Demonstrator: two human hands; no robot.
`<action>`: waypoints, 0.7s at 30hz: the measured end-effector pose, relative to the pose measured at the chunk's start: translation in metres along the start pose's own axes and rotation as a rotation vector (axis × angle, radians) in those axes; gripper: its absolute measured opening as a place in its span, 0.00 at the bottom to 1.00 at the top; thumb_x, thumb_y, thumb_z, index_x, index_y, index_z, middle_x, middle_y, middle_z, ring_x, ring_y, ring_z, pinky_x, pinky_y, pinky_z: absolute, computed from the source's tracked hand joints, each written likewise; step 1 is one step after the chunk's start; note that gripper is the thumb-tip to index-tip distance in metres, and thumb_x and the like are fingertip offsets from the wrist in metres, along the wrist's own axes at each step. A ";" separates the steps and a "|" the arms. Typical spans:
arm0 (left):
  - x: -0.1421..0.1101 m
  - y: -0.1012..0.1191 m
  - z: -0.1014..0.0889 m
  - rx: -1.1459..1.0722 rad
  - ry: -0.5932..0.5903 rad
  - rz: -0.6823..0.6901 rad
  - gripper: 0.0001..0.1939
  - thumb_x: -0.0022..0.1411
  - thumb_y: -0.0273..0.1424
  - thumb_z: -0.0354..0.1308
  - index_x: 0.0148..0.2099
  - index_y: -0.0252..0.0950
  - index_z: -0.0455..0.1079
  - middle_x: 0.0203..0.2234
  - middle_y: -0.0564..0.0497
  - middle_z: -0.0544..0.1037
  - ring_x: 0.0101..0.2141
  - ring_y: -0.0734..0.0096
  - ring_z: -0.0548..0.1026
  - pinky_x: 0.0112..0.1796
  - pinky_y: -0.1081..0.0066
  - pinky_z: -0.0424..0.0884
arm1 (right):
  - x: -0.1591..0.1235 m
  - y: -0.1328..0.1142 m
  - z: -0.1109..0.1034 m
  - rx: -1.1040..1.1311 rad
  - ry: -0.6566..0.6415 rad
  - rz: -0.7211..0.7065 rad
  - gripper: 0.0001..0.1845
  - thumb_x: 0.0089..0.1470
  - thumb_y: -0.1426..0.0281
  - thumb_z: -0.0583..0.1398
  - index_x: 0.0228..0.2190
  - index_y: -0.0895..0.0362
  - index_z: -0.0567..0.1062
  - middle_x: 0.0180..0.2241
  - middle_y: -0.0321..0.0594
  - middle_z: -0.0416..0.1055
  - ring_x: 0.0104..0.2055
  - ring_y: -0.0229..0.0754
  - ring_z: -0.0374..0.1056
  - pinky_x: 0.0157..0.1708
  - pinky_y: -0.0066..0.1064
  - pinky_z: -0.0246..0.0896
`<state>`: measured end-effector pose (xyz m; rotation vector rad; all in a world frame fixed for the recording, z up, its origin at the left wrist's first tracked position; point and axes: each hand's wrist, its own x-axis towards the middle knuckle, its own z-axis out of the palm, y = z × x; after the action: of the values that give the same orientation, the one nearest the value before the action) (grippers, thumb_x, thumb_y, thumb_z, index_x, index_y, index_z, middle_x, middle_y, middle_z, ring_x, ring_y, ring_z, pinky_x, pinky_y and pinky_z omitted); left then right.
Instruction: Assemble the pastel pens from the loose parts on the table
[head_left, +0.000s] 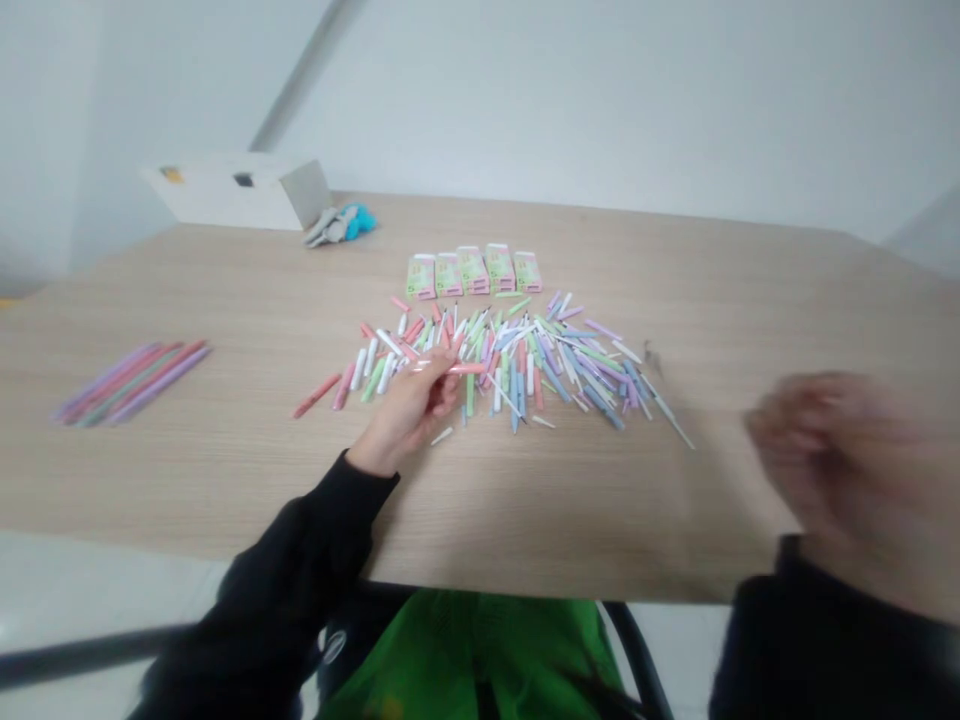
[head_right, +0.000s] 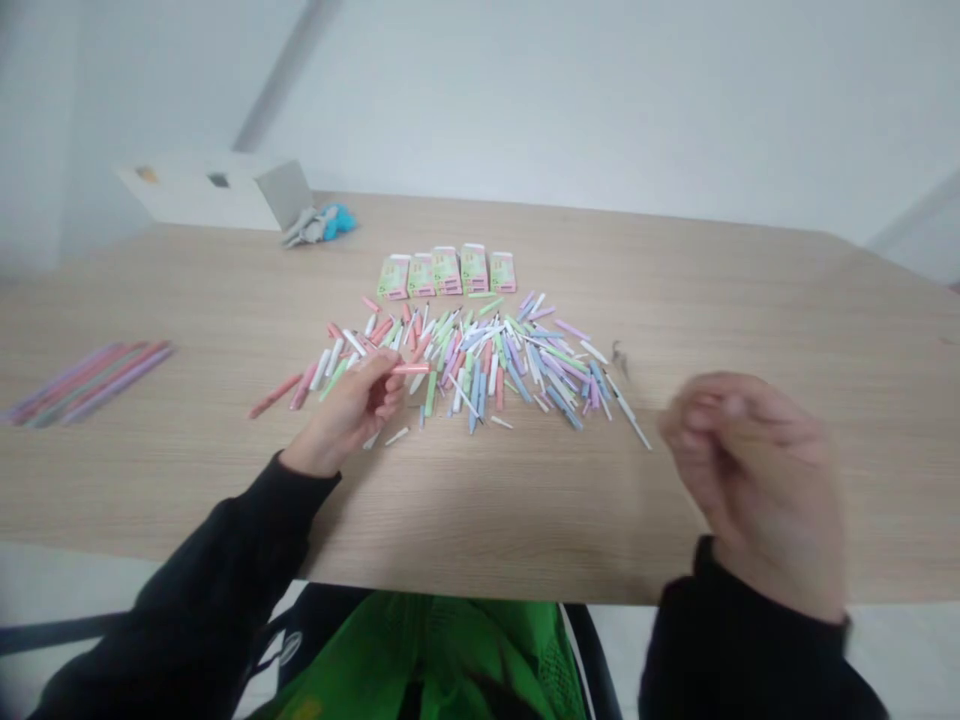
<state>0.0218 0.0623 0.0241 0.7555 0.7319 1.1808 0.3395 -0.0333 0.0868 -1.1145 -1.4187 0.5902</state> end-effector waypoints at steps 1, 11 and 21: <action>0.000 0.000 -0.002 -0.006 0.006 -0.032 0.11 0.60 0.27 0.64 0.30 0.34 0.64 0.18 0.57 0.69 0.16 0.83 0.66 0.15 0.84 0.59 | 0.004 0.000 0.012 0.084 0.024 0.017 0.05 0.57 0.60 0.64 0.31 0.42 0.81 0.24 0.34 0.72 0.23 0.37 0.67 0.20 0.31 0.61; -0.003 -0.012 -0.003 0.038 -0.099 -0.048 0.10 0.60 0.29 0.65 0.29 0.30 0.70 0.19 0.52 0.73 0.19 0.82 0.66 0.20 0.83 0.64 | 0.040 0.036 0.134 -0.032 -0.335 0.008 0.05 0.59 0.70 0.59 0.37 0.56 0.75 0.29 0.36 0.76 0.30 0.38 0.73 0.32 0.33 0.68; -0.009 -0.011 0.001 0.108 -0.146 -0.136 0.11 0.63 0.33 0.63 0.31 0.31 0.72 0.21 0.52 0.72 0.20 0.80 0.65 0.22 0.81 0.63 | 0.034 0.036 0.136 -0.092 -0.427 0.004 0.03 0.61 0.70 0.59 0.36 0.55 0.74 0.28 0.34 0.75 0.29 0.37 0.71 0.31 0.31 0.65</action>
<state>0.0263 0.0517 0.0166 0.8591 0.7183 0.9588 0.2253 0.0452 0.0455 -1.1046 -1.8239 0.8062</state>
